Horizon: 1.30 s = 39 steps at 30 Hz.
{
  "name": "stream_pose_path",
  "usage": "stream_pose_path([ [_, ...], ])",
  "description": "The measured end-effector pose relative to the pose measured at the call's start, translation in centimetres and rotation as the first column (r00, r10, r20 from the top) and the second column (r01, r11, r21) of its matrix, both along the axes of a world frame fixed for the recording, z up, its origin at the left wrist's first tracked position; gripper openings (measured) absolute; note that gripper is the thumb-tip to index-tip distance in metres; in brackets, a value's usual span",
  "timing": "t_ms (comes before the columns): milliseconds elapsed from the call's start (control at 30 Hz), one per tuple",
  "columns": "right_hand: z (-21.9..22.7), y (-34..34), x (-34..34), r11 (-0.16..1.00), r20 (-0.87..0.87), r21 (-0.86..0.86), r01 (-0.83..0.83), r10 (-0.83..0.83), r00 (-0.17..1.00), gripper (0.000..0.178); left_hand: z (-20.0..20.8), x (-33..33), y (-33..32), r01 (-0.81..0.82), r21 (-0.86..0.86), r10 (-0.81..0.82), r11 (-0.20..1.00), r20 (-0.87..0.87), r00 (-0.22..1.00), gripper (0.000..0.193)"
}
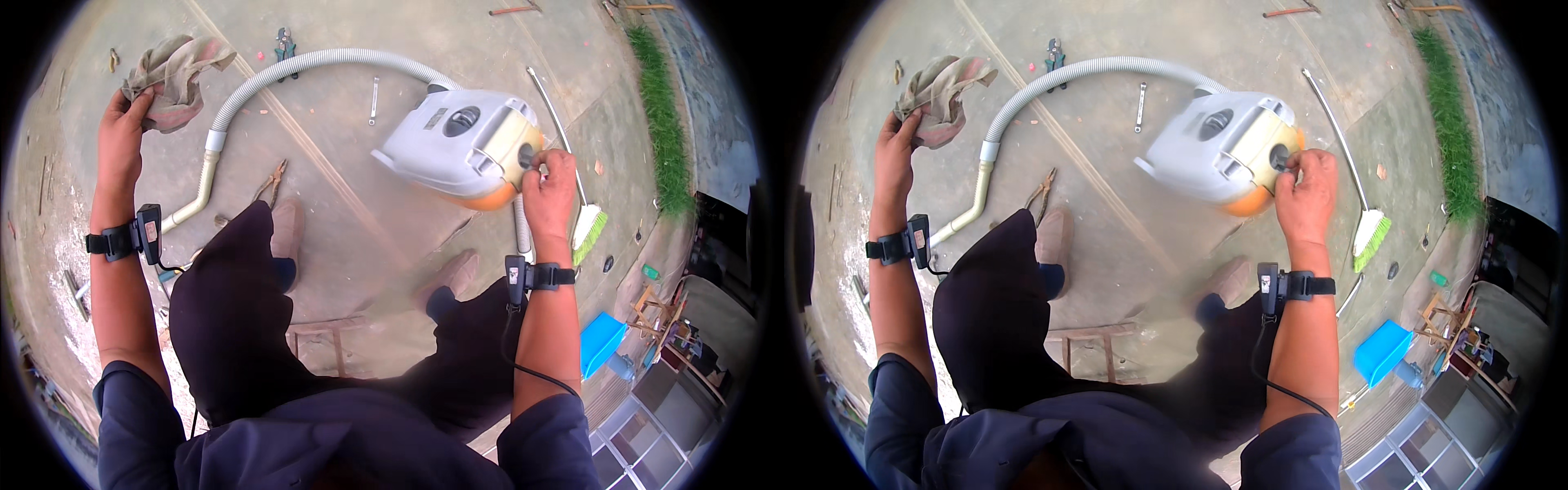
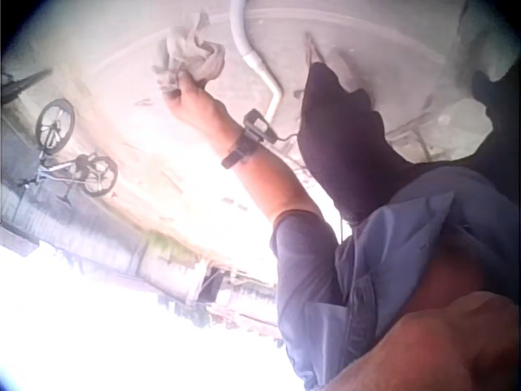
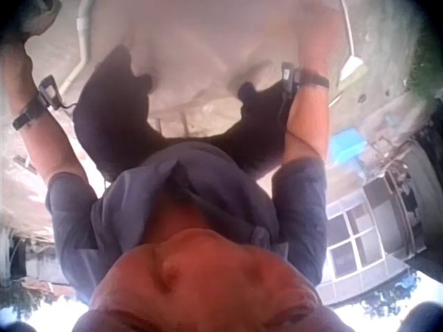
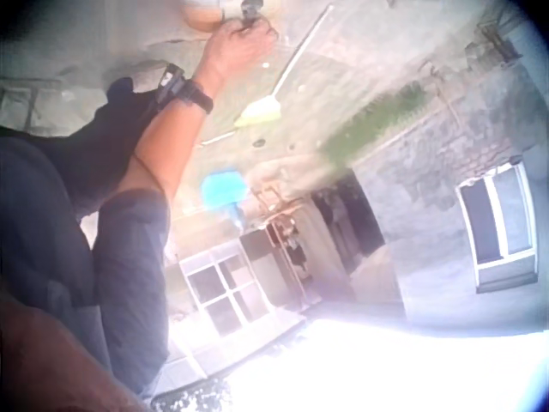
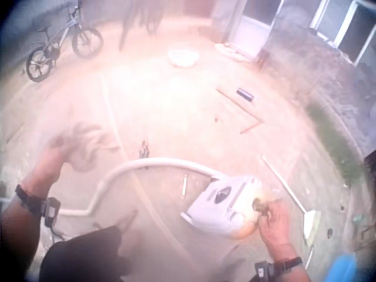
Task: The person cleans and reassembles a vacuum cleaner by using a small brush to dust the internal components, wiping the exterior orange and grey plastic housing with a cloth, and snapping the pieces back together.
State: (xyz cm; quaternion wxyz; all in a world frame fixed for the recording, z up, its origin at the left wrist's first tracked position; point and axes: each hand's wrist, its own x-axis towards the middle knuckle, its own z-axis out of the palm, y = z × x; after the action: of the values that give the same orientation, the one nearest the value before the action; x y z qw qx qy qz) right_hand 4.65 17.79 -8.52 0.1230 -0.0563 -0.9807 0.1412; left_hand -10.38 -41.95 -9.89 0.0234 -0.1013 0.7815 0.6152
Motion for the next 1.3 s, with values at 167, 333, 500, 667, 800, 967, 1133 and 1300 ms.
stream_pose_path([
  [167, -0.1, -3.2, -1.1, 0.997, 0.007, 0.069, -0.034, 0.034, 0.999, 0.030, 7.8, 1.9, 5.6, 0.025, 0.073, -0.016, 0.997, -0.123, 0.992, 0.032],
  [333, 2.0, -5.5, -2.0, 0.982, 0.091, 0.165, -0.094, 0.080, 0.993, 0.041, 13.2, 3.2, 7.4, 0.124, 0.072, -0.106, 0.990, -0.217, 0.971, 0.033],
  [500, 3.4, -7.3, -3.2, 0.994, 0.230, 0.069, -0.089, 0.070, 0.971, 0.043, 19.2, 5.0, 8.1, 0.208, 0.018, -0.190, 0.978, -0.328, 0.925, 0.032],
  [667, 3.2, -7.9, -3.3, 0.996, 0.321, -0.022, -0.092, 0.094, 0.942, 0.060, 23.0, 6.7, 8.5, 0.308, -0.081, -0.316, 0.948, -0.359, 0.878, 0.040],
  [800, 3.6, -7.5, -4.1, 0.993, 0.468, 0.009, -0.117, 0.099, 0.878, 0.070, 24.8, 9.2, 7.0, 0.280, -0.186, -0.330, 0.942, -0.360, 0.872, 0.040],
  [967, 3.6, -6.8, -4.0, 0.986, 0.516, -0.013, -0.167, 0.150, 0.843, 0.082, 25.0, 10.0, 3.4, 0.242, -0.188, -0.293, 0.952, -0.327, 0.899, 0.041],
  [1133, 3.6, -7.1, -3.6, 0.990, 0.502, -0.006, -0.141, 0.125, 0.855, 0.095, 27.4, 9.8, 0.6, 0.175, -0.244, -0.248, 0.954, -0.309, 0.918, 0.041],
  [1300, 5.3, -8.8, -3.1, 0.978, 0.579, 0.068, -0.198, 0.123, 0.806, 0.073, 28.9, 8.4, -3.1, 0.086, -0.253, -0.177, 0.964, -0.363, 0.915, 0.043],
])
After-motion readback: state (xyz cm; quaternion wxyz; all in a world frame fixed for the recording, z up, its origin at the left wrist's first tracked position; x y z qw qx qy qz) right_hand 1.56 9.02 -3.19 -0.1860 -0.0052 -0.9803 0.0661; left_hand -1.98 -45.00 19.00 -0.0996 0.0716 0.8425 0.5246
